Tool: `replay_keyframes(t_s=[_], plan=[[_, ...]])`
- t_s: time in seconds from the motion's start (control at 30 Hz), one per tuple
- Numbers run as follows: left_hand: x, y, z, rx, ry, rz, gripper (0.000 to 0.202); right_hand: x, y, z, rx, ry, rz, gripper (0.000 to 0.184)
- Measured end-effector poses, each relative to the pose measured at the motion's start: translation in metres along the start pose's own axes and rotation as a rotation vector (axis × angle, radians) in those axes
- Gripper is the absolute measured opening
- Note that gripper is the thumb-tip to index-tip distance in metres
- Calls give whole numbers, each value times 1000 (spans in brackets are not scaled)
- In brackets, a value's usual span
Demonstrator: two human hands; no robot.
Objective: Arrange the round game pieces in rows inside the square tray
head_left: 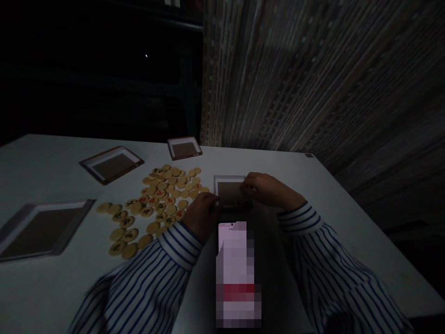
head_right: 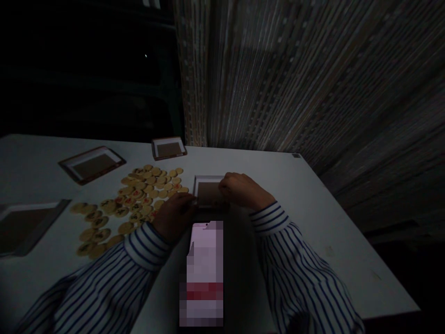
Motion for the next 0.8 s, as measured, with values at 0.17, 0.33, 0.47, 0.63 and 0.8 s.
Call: replay_keyframes(t_s=[0.17, 0.33, 0.47, 0.63, 0.8], plan=[[3, 4, 0, -18, 8, -6, 24, 8, 1, -8, -31, 44, -22, 25], [2, 3, -1, -17, 9, -21, 24, 9, 6, -24, -99, 74, -17, 26], [1, 2, -2, -39, 26, -15, 24, -5, 14, -40, -164, 45, 24, 27], [-1, -1, -4, -48, 22, 7, 24, -27, 17, -52, -176, 17, 148, 39], [-2, -1, -5, -51, 0, 11, 24, -33, 14, -51, -145, 31, 181, 36]])
Point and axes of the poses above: each hand's wrist, its own z-axis towards the middle knuckle, its own x-axis out of the back of the hand, y = z × x, the point moved 7 cm from there along z, towards the middle knuckle, and after that the axes turned 9 degrees about -x, right-handed, at the moved point
